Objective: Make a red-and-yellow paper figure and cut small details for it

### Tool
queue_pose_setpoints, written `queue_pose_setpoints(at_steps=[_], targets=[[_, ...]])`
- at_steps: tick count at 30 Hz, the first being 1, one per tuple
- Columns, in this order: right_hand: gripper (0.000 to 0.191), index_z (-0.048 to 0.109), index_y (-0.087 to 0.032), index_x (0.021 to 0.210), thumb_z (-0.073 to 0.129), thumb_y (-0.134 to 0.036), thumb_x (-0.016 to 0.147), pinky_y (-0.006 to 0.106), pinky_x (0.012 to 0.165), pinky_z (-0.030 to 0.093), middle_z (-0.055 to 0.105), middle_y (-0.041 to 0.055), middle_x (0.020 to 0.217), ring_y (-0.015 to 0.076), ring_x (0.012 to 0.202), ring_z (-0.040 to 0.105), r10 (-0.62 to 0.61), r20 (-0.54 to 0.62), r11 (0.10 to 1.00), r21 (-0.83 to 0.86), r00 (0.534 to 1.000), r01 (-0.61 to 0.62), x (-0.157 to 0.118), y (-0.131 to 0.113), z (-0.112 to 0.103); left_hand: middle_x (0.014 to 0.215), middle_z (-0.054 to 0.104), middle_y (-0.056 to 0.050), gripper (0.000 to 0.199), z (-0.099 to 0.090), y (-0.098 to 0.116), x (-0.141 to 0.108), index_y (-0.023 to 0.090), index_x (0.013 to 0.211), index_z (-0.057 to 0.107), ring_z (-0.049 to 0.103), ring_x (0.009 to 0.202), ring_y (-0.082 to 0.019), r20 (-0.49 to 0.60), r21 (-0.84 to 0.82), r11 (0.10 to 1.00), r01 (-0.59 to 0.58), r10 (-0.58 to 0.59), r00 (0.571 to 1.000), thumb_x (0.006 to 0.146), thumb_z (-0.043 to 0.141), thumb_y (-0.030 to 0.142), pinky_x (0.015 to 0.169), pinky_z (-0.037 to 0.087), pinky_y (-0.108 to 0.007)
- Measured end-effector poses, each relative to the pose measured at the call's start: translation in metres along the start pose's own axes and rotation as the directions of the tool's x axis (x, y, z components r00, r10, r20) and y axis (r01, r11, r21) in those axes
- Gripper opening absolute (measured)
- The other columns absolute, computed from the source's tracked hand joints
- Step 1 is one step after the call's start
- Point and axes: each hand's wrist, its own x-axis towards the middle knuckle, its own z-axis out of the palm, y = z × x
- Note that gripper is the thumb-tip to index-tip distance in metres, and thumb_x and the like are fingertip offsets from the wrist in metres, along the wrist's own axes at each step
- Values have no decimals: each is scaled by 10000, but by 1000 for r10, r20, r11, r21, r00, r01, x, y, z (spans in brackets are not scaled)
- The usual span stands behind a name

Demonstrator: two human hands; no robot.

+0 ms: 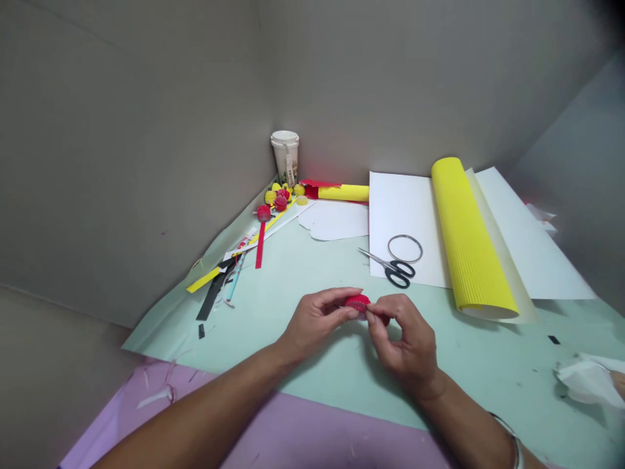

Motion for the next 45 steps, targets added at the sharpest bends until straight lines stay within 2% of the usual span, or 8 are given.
queue_pose_setpoints(at_steps=[9, 15, 19, 22, 24, 27, 32, 45], targets=[[186, 594, -225, 938, 560, -73, 836, 303, 580, 491, 595, 22, 762, 157, 671, 554, 8, -9, 1000, 4, 1000, -8, 0, -1, 0, 1014, 761, -80, 351, 2, 1, 0, 188, 1112, 732, 695, 967, -207, -9, -29, 1000, 3, -3, 1000, 767, 765, 246, 934, 521, -359], [197, 596, -223, 950, 571, -63, 837, 296, 589, 479, 591, 22, 777, 154, 681, 540, 19, 5, 999, 36, 1000, -19, -1, -1, 0, 1006, 759, -67, 343, 1, 1, 0, 196, 1108, 731, 686, 941, -177, 7, -60, 998, 21, -21, 1000, 769, 769, 234, 914, 509, -322], [141, 604, -222, 974, 567, -132, 872, 306, 625, 485, 592, 28, 829, 161, 719, 562, 183, -12, 975, 129, 983, -180, -3, 5, -3, 948, 749, -53, 392, -1, 1, 2, 192, 1133, 714, 667, 819, -140, 65, -140, 988, 72, -64, 996, 752, 791, 246, 840, 501, -297], [87, 605, -216, 973, 544, -211, 910, 300, 630, 486, 567, 23, 862, 153, 719, 568, 351, -21, 912, 234, 936, -337, -4, 14, -6, 865, 730, -49, 473, -3, 1, 4, 170, 1160, 675, 649, 729, -131, 171, -243, 955, 172, -133, 976, 725, 821, 288, 761, 491, -288], [88, 607, -213, 956, 529, -241, 925, 290, 614, 478, 554, 16, 854, 145, 696, 558, 399, -10, 879, 289, 917, -380, -4, 18, -7, 841, 717, -56, 459, -4, 2, 5, 152, 1099, 668, 648, 717, -139, 228, -303, 925, 228, -161, 960, 704, 840, 310, 727, 486, -282], [107, 624, -213, 943, 521, -238, 930, 300, 630, 474, 557, 22, 854, 154, 719, 561, 353, 29, 888, 304, 935, -344, -4, 20, -9, 835, 698, -60, 411, -4, 4, 5, 135, 989, 667, 638, 717, -135, 268, -358, 894, 270, -179, 947, 676, 861, 318, 712, 485, -269], [129, 639, -220, 973, 528, -187, 918, 323, 652, 465, 590, 39, 886, 170, 756, 557, 234, 65, 927, 285, 970, -243, -3, 15, -10, 849, 680, -51, 403, -4, 7, 5, 134, 964, 673, 626, 731, -126, 277, -378, 881, 283, -184, 943, 665, 867, 322, 730, 488, -263], [139, 652, -218, 944, 541, -143, 905, 331, 666, 442, 603, 25, 818, 169, 734, 556, 163, 85, 949, 260, 983, -180, 0, 11, -11, 849, 684, -50, 406, -4, 5, 6, 126, 971, 665, 629, 738, -123, 273, -374, 886, 275, -178, 945, 669, 865, 311, 727, 481, -248]])
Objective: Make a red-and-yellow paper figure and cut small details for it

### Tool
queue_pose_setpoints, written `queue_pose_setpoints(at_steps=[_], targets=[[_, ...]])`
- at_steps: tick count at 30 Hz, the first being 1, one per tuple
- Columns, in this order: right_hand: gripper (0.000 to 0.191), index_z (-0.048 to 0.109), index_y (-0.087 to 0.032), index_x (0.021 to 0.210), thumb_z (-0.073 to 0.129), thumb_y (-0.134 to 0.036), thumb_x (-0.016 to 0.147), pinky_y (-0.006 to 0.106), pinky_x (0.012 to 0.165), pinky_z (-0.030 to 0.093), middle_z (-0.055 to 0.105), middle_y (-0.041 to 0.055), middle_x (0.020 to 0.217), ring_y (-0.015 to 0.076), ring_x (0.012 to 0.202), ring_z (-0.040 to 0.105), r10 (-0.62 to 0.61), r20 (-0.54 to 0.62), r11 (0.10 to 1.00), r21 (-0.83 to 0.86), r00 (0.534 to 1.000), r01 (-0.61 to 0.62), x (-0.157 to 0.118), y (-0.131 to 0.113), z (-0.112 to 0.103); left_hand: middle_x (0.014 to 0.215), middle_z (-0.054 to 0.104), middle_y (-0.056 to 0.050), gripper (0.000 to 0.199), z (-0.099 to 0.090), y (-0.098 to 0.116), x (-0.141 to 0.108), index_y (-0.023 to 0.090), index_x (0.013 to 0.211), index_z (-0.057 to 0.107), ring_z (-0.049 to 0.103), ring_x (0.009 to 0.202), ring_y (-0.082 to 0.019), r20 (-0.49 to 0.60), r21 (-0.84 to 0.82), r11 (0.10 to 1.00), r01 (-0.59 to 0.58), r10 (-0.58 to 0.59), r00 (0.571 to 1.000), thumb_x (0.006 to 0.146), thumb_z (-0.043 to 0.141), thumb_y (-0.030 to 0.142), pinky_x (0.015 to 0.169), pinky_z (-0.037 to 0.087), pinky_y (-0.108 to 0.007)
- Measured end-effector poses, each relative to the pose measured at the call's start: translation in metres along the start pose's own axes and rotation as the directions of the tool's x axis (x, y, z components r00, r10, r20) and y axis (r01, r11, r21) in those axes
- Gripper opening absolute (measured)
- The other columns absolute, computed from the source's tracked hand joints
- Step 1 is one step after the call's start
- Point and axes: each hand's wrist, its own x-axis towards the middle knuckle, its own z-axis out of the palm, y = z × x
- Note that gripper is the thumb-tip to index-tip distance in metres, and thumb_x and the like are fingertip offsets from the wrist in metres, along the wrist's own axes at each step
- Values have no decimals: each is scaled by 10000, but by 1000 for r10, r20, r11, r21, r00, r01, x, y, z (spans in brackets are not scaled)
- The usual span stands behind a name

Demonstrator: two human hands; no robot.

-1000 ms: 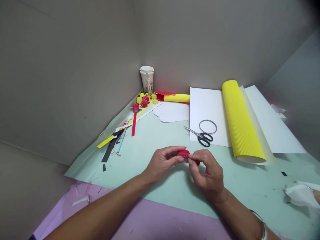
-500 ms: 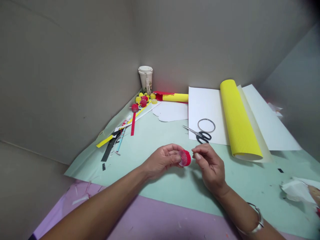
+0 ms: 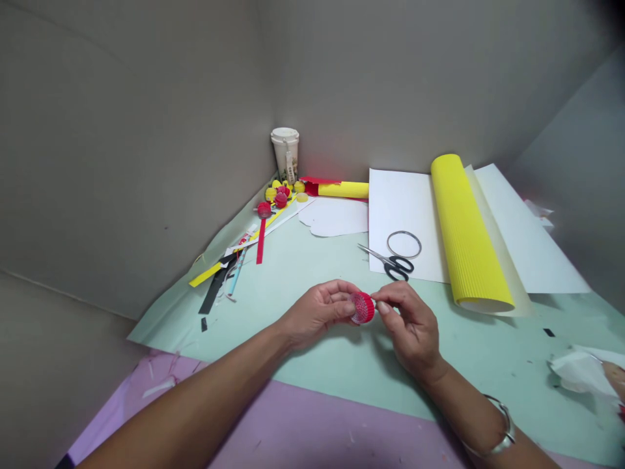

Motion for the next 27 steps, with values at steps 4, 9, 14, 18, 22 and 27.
queue_pose_setpoints(at_steps=[4, 9, 14, 18, 22, 27], targets=[[151, 648, -223, 945, 539, -126, 907, 323, 674, 434, 596, 19, 820, 161, 740, 546, -6, 2, 1000, 8, 1000, 6, 0, -1, 1, 849, 686, -49, 406, 0, -1, 0, 119, 975, 660, 634, 741, -123, 2, 0, 1000, -1, 1, 1000, 677, 861, 307, 733, 474, -248], [162, 645, -226, 961, 544, -112, 905, 314, 673, 427, 589, 13, 822, 153, 738, 540, -17, 11, 1000, 4, 1000, 17, 0, 0, 1, 843, 685, -48, 395, 0, -1, 0, 119, 977, 656, 635, 749, -126, -3, 3, 1000, 0, 0, 1000, 686, 855, 298, 750, 467, -256], [168, 651, -222, 974, 551, -107, 903, 312, 678, 431, 584, 15, 824, 153, 746, 544, -22, 14, 1000, 5, 1000, 22, -1, 1, 1, 848, 685, -46, 389, -1, -1, 0, 119, 979, 654, 638, 757, -128, -5, 7, 1000, -2, 2, 1000, 692, 851, 292, 759, 465, -259], [174, 654, -222, 979, 554, -102, 901, 309, 684, 437, 585, 15, 824, 153, 754, 548, -35, 15, 999, 14, 999, 35, -1, 1, 2, 854, 687, -49, 387, -2, -1, 0, 120, 979, 652, 643, 765, -132, -3, 4, 1000, -7, 7, 1000, 692, 851, 287, 765, 465, -265], [161, 651, -218, 969, 539, -119, 909, 308, 689, 446, 588, 18, 828, 155, 754, 553, -33, 11, 999, -9, 999, 33, -1, 0, 1, 855, 685, -44, 385, -2, -2, 1, 127, 983, 653, 641, 761, -132, -5, 19, 1000, -18, 18, 1000, 696, 848, 293, 762, 461, -268], [128, 652, -207, 938, 527, -182, 923, 302, 693, 474, 628, 45, 891, 177, 830, 589, 56, -103, 966, -245, 993, -80, 10, 7, -8, 833, 689, -35, 374, -5, -3, 2, 141, 984, 648, 627, 722, -118, -19, 52, 997, -50, 51, 999, 705, 842, 298, 737, 452, -264]])
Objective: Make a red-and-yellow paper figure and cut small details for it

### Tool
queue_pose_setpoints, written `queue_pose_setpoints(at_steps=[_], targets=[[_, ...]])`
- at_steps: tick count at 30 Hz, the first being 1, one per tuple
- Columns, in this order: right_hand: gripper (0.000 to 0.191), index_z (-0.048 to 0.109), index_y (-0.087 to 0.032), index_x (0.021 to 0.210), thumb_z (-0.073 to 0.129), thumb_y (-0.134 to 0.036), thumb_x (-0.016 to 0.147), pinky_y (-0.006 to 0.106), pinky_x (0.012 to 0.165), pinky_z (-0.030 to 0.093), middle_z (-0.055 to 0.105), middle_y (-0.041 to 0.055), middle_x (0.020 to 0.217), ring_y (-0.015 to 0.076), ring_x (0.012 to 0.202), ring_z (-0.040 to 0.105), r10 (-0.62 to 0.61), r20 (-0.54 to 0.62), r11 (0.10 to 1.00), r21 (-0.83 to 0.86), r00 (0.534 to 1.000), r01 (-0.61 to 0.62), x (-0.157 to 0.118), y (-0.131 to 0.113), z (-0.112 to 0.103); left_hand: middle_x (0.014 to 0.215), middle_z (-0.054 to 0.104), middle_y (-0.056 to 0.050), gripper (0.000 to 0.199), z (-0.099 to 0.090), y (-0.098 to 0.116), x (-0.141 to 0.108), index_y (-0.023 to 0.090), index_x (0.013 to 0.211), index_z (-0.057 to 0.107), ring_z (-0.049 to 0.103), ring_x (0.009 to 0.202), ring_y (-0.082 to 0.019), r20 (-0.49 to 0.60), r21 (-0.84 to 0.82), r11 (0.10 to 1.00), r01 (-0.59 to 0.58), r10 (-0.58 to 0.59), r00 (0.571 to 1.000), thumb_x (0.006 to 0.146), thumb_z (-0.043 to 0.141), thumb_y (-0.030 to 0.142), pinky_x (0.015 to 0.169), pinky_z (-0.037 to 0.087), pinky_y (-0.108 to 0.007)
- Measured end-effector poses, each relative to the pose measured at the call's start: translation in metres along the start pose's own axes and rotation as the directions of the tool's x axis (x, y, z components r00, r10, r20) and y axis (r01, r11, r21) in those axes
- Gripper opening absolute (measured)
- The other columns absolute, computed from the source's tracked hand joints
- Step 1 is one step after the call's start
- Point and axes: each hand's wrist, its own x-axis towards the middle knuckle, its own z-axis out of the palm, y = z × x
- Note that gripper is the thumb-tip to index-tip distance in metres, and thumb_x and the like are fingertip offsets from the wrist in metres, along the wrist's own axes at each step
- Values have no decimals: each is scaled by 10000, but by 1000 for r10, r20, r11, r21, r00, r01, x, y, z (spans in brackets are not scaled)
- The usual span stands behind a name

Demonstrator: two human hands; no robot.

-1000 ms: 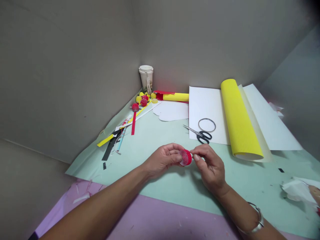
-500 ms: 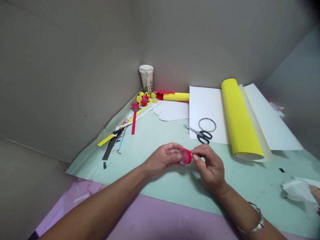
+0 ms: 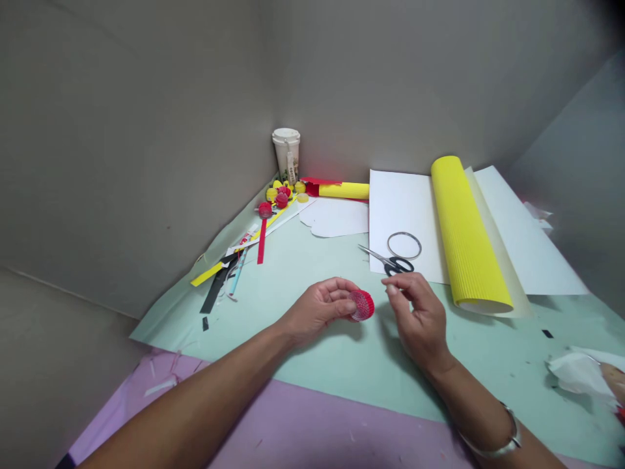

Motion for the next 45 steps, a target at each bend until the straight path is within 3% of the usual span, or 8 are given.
queue_pose_setpoints(at_steps=[4, 9, 13, 18, 25, 34, 40, 45], targets=[[173, 672, -193, 1008, 531, -231, 915, 358, 787, 521, 679, 85, 998, 225, 916, 631, 33, 72, 941, -338, 997, -7, 13, 28, -11, 859, 696, -47, 366, -3, -2, 1, 140, 995, 648, 631, 729, -121, -7, 34, 999, -25, 25, 1000, 719, 831, 296, 734, 450, -266], [366, 606, -136, 1262, 432, -236, 957, 455, 1007, 458, 651, 153, 1243, 300, 1177, 566, 17, 161, 797, -598, 987, 84, 15, 67, -18, 895, 700, -52, 363, -5, -3, 1, 150, 1012, 656, 646, 760, -129, -4, 43, 998, -42, 42, 999, 718, 828, 274, 761, 451, -277], [365, 612, -97, 1247, 445, -235, 953, 447, 961, 482, 689, 168, 1162, 308, 1078, 598, 30, 257, 728, -668, 966, 156, 13, 75, -16, 938, 709, -63, 398, -5, -1, -1, 156, 1034, 672, 657, 802, -143, -17, 61, 998, -27, 28, 999, 692, 843, 268, 786, 455, -292], [307, 656, -112, 1154, 495, -255, 936, 427, 811, 498, 723, 139, 951, 301, 914, 598, 25, 246, 655, -736, 969, 171, 11, 69, -15, 940, 725, -77, 392, -5, 1, -2, 146, 1012, 677, 666, 821, -149, -22, 104, 994, -34, 37, 999, 677, 850, 250, 796, 459, -293], [271, 662, -175, 1115, 522, -309, 926, 346, 609, 424, 717, 99, 924, 273, 868, 586, 57, 190, 653, -750, 980, 107, 8, 57, -14, 946, 722, -87, 361, -5, 2, -2, 142, 1005, 680, 660, 822, -156, -16, 122, 992, -43, 46, 999, 699, 830, 263, 807, 474, -310], [342, 688, -181, 1113, 541, -385, 880, 338, 622, 439, 713, 95, 981, 254, 817, 644, 322, 122, 734, -659, 939, -166, 14, 54, -17, 872, 694, -78, 378, -3, 2, -2, 124, 970, 690, 613, 749, -136, -61, 52, 999, -13, 17, 998, 667, 841, 293, 747, 452, -285], [361, 732, -182, 1049, 597, -426, 819, 341, 644, 454, 733, 84, 915, 236, 752, 651, 390, 64, 793, -531, 919, -300, 18, 47, -18, 877, 695, -87, 387, -2, 5, -1, 110, 976, 678, 629, 770, -153, -107, 37, 998, -43, 47, 993, 678, 836, 299, 769, 473, -304], [455, 737, -170, 1077, 669, -494, 765, 297, 552, 451, 678, 27, 703, 163, 577, 568, 618, 128, 786, -61, 776, -615, 21, 33, -18, 910, 701, -91, 418, -5, 8, 0, 111, 988, 675, 638, 784, -155, -187, 41, 996, -85, 91, 978, 662, 854, 303, 783, 487, -306]])
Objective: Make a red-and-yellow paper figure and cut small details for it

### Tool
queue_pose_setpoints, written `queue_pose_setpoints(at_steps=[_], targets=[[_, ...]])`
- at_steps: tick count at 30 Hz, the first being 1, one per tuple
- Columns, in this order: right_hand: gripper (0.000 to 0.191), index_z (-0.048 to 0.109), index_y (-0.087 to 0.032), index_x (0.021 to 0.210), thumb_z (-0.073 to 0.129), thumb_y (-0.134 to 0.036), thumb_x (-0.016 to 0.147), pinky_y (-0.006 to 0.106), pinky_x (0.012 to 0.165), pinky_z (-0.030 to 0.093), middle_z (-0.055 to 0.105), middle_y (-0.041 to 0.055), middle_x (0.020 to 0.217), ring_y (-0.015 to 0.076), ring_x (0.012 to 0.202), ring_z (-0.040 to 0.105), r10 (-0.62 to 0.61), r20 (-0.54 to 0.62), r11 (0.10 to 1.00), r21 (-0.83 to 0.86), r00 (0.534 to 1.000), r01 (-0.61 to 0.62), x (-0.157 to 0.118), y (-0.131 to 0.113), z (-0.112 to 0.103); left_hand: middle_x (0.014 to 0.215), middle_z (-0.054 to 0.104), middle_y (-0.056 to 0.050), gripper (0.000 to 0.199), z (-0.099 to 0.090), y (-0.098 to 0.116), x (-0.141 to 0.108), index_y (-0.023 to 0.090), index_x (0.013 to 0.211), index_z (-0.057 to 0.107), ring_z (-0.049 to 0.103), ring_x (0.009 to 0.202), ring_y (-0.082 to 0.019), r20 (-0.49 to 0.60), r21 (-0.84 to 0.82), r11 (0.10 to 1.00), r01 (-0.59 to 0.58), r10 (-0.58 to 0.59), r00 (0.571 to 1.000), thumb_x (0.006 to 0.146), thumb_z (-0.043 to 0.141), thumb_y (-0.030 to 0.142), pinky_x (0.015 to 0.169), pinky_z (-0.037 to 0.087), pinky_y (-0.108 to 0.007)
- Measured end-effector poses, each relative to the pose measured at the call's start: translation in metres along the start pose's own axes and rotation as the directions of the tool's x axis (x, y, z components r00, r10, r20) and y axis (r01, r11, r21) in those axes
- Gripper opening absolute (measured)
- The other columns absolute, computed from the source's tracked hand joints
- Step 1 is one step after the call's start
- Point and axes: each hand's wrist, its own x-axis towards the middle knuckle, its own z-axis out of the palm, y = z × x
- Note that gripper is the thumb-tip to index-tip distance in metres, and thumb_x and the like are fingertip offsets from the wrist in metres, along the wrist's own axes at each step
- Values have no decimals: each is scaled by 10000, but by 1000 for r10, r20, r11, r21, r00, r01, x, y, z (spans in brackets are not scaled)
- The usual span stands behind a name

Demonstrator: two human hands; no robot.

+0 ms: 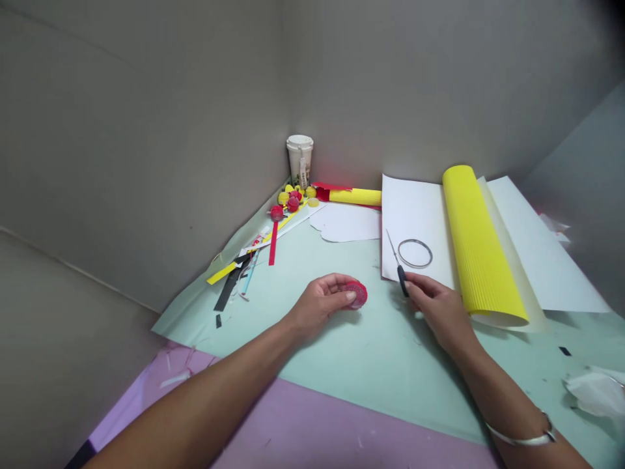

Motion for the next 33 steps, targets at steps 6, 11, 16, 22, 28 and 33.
queue_pose_setpoints(at_steps=[6, 11, 16, 22, 28, 33], targets=[[371, 724, -145, 943, 775, -423, 703, 228, 429, 382, 675, 72, 883, 97, 548, 504, 58, 308, 839, 500, 950, -213, -4, -2, 6, 938, 703, -88, 422, -5, 6, 2, 118, 985, 680, 648, 824, -161, -36, -9, 1000, -24, 23, 999, 646, 868, 284, 812, 491, -312], [395, 684, -142, 999, 742, -439, 746, 233, 420, 387, 691, 120, 1021, 128, 593, 590, 23, 429, 849, 468, 903, -244, -8, -2, 9, 929, 706, -89, 421, -11, 7, 5, 124, 987, 682, 656, 835, -180, -49, -15, 998, -62, 61, 997, 650, 866, 296, 815, 503, -340], [293, 631, -175, 966, 654, -438, 840, 228, 491, 412, 657, 22, 787, 114, 579, 562, -82, 504, 911, 387, 860, -140, -14, -1, 9, 944, 709, -89, 392, -18, 11, 7, 123, 1012, 682, 653, 832, -168, -37, 54, 991, -124, 126, 991, 695, 837, 292, 814, 497, -317], [250, 644, -189, 965, 638, -399, 831, 238, 533, 437, 602, -20, 683, 119, 572, 530, -166, 461, 977, 199, 872, 81, -22, -2, 12, 948, 720, -85, 373, -32, 23, 10, 131, 1012, 679, 660, 845, -167, -81, 138, 976, -166, 178, 981, 704, 826, 283, 836, 485, -305], [236, 664, -202, 958, 644, -373, 796, 264, 545, 448, 648, 0, 734, 130, 561, 520, -302, 369, 932, -80, 879, 353, -22, 6, 14, 971, 718, -73, 370, -37, 23, 13, 142, 1006, 684, 653, 861, -164, -128, 142, 971, -194, 212, 969, 690, 828, 271, 844, 489, -305], [256, 654, -206, 966, 640, -401, 801, 264, 547, 456, 646, -7, 720, 133, 550, 525, -361, 341, 882, -177, 868, 436, -22, 7, 15, 986, 719, -71, 342, -38, 20, 14, 147, 1010, 685, 655, 888, -166, -99, 166, 964, -206, 225, 969, 714, 808, 263, 878, 480, -319]])
